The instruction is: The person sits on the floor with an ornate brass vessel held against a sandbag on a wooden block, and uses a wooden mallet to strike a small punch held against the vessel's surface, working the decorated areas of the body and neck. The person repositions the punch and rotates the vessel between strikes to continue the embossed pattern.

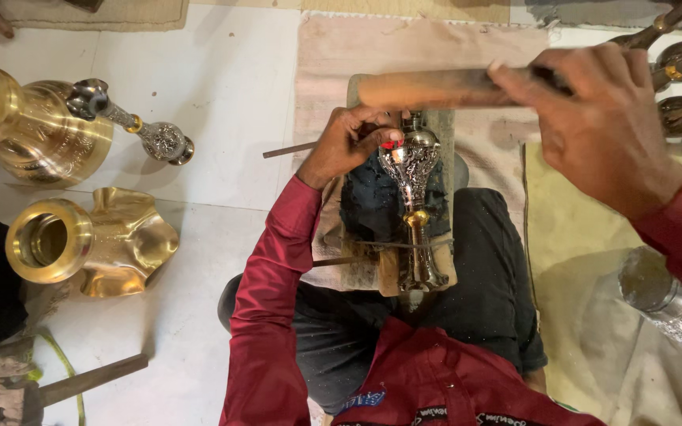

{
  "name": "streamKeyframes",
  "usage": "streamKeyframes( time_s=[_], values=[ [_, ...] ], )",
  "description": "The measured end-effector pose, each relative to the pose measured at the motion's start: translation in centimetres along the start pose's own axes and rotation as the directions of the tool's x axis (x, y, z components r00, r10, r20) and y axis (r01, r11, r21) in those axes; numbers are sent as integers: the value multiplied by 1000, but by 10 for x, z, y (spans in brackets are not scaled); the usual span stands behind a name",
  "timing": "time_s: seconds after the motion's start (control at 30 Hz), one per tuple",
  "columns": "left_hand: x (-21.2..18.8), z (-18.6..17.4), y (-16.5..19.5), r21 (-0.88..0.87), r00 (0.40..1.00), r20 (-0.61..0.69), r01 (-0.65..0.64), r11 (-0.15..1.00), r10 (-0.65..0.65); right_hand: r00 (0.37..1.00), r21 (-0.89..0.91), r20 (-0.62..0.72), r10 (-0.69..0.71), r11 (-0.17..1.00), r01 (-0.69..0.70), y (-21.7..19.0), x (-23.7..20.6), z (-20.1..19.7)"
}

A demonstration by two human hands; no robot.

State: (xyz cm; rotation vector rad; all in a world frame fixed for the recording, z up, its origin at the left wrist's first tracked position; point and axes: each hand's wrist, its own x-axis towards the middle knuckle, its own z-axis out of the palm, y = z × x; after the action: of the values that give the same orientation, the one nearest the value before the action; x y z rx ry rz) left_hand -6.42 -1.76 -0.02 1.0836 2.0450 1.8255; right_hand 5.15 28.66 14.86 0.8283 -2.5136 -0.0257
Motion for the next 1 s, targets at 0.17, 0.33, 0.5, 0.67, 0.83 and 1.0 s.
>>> streamKeyframes(
  time_s=[0.17, 0.33, 0.5, 0.67, 0.83, 1.0],
  values=[
    [-5, 4, -1, -103, 999, -45, -20, 994, 15, 992, 222, -18, 127, 968, -120, 2, 1, 3],
    [-9, 6, -5, -17, 997, -70, -23, 1000, 21, 993, 147, -18, 119, 982, -115, 3, -7, 1],
    [-11, 5, -15, 18, 997, -58, -59, 998, 60, 999, -5, 16, 35, 999, -35, -1, -4, 4],
    [-10, 5, -15, -14, 996, -85, -29, 999, 28, 986, 266, 38, 160, 950, -164, -4, 3, 3],
    [-10, 6, -13, 34, 997, -74, -24, 999, 26, 991, 68, 8, 137, 988, -137, 1, -3, 2],
    [-10, 3, -13, -18, 993, -39, -113, 993, 112, 990, 85, 68, 126, 988, -132, -3, 2, -3]
  ],
)
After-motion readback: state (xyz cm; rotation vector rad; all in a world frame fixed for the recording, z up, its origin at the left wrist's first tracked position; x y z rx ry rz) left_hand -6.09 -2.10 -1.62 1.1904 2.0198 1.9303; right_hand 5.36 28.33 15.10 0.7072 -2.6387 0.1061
